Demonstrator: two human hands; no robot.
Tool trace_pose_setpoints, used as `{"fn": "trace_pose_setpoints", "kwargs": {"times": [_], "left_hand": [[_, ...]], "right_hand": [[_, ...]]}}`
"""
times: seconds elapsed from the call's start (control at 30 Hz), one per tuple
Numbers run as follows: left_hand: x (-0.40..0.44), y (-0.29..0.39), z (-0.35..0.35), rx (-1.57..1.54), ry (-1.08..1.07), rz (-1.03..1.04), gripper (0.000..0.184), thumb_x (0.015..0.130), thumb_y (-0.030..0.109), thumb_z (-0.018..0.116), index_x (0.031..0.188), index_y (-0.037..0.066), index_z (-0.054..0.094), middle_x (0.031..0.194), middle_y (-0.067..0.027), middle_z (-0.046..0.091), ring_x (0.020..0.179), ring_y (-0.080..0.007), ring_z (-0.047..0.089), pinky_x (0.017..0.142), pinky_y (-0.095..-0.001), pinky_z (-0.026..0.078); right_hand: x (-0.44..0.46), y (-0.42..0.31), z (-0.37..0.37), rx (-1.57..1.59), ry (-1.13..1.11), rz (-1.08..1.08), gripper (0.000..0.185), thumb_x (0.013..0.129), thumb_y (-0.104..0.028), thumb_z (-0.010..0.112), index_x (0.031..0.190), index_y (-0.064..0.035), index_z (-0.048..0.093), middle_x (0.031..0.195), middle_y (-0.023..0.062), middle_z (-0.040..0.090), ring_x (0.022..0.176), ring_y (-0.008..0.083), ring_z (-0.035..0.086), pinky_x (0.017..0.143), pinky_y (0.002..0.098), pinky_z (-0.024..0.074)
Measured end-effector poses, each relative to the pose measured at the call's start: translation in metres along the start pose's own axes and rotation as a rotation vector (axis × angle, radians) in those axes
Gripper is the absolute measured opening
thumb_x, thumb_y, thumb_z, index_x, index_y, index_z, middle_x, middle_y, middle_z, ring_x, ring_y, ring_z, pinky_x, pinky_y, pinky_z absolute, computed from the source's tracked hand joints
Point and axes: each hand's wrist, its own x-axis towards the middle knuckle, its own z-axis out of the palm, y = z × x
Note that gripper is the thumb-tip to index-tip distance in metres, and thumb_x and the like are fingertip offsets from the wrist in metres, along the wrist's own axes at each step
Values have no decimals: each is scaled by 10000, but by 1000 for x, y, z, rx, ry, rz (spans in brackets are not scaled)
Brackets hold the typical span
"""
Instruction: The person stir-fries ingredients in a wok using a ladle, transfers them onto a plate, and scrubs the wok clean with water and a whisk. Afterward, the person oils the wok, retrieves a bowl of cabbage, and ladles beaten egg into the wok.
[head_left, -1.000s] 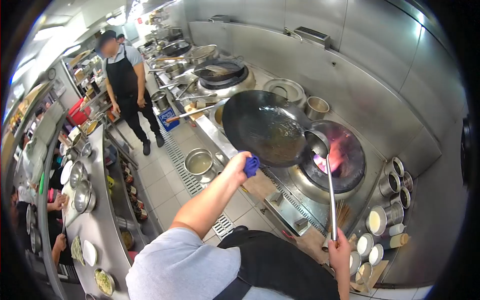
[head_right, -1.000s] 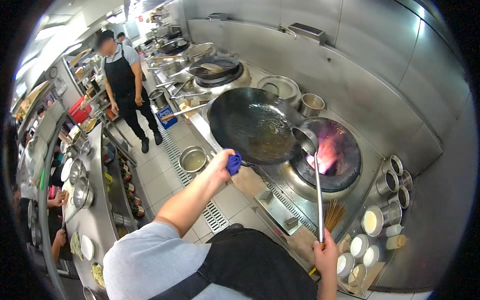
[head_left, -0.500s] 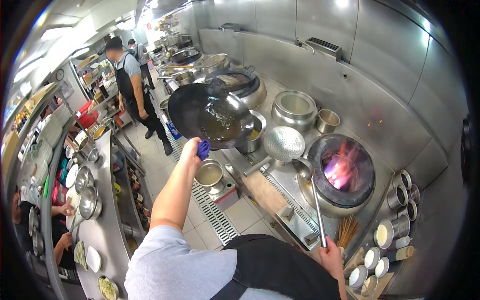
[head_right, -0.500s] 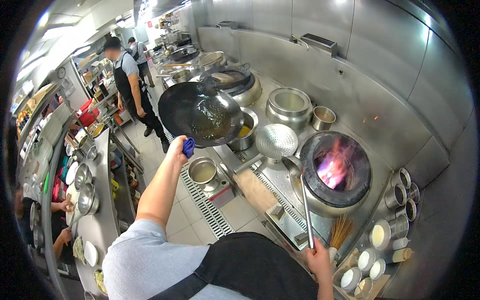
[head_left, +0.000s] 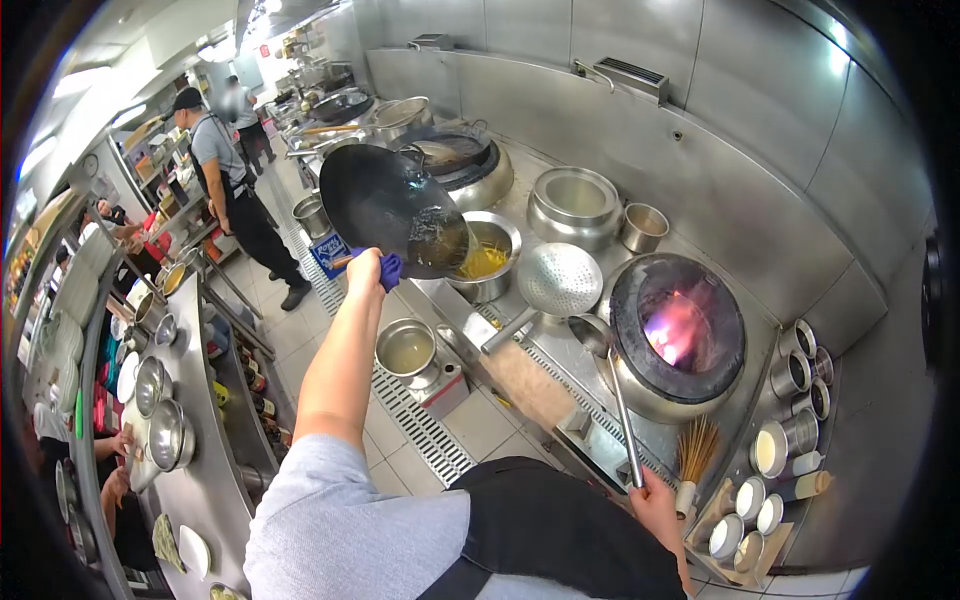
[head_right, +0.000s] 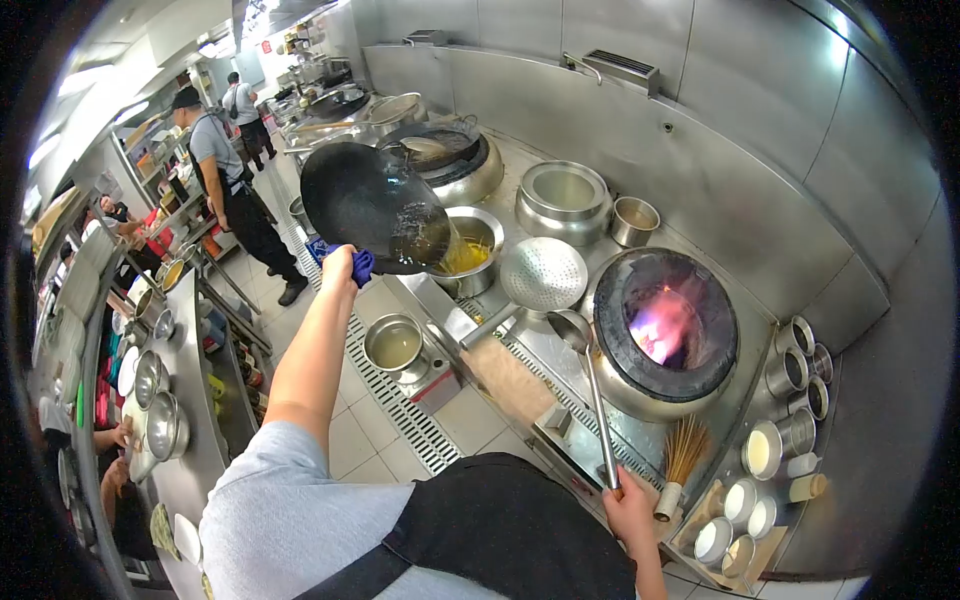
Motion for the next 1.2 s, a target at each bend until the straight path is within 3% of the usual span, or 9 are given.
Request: {"fn": "trace_pose_setpoints", "kwargs": {"times": [0.1,0.2,0.53,0.6,0.83,0.9,1.07,1.2], "left_hand": [[-2,1,11,29,31,46,77,706,0,503,778,-5,475,685,-78,519,517,-210,578,439,-349,513],[-1,2,17,63,39,57,56,700,3,508,752,-7,489,682,-73,519,517,-201,573,444,-342,508],[10,-2,31,165,27,80,72,714,23,506,776,-6,530,692,-87,555,529,-200,591,444,-340,523],[-1,4,34,168,-5,77,67,720,23,500,773,-10,524,677,-90,558,508,-211,599,422,-343,532],[-2,11,31,222,-5,155,142,724,27,504,850,-40,500,695,-109,570,499,-226,604,397,-347,526],[25,2,24,226,-10,185,161,721,29,509,865,-43,492,701,-112,571,506,-225,605,400,-342,526],[29,4,20,221,-50,209,186,713,31,509,884,-42,494,695,-111,565,513,-219,600,413,-329,525],[57,-5,15,130,-148,110,85,702,21,496,784,-2,502,664,-84,541,498,-213,583,422,-342,513]], "right_hand": [[-12,-31,-7,-27,-26,71,470,811,-159,589,1264,-67,507,768,121,618,702,218,609,668,338,472],[-16,-9,-1,-19,-2,36,471,812,-184,587,1265,-82,511,661,85,547,607,191,549,600,331,445],[-31,-25,-8,-17,2,103,459,811,-201,584,1250,-82,520,674,123,557,623,232,569,610,348,451],[-29,-23,-3,-24,74,31,418,799,-106,585,1209,-44,532,603,-2,434,538,75,407,501,252,361],[-22,-45,6,-45,96,17,417,802,-90,587,1209,-26,525,608,4,452,540,84,422,504,257,366],[-21,-64,7,-13,33,111,450,820,-146,587,1249,-34,505,800,158,597,696,206,578,667,321,464],[-20,-80,26,-1,101,82,450,819,-108,594,1251,-23,501,846,141,610,709,182,552,689,297,461],[-24,-85,36,86,135,93,442,821,-106,601,1242,-12,506,891,112,622,753,152,552,708,286,462]]}}
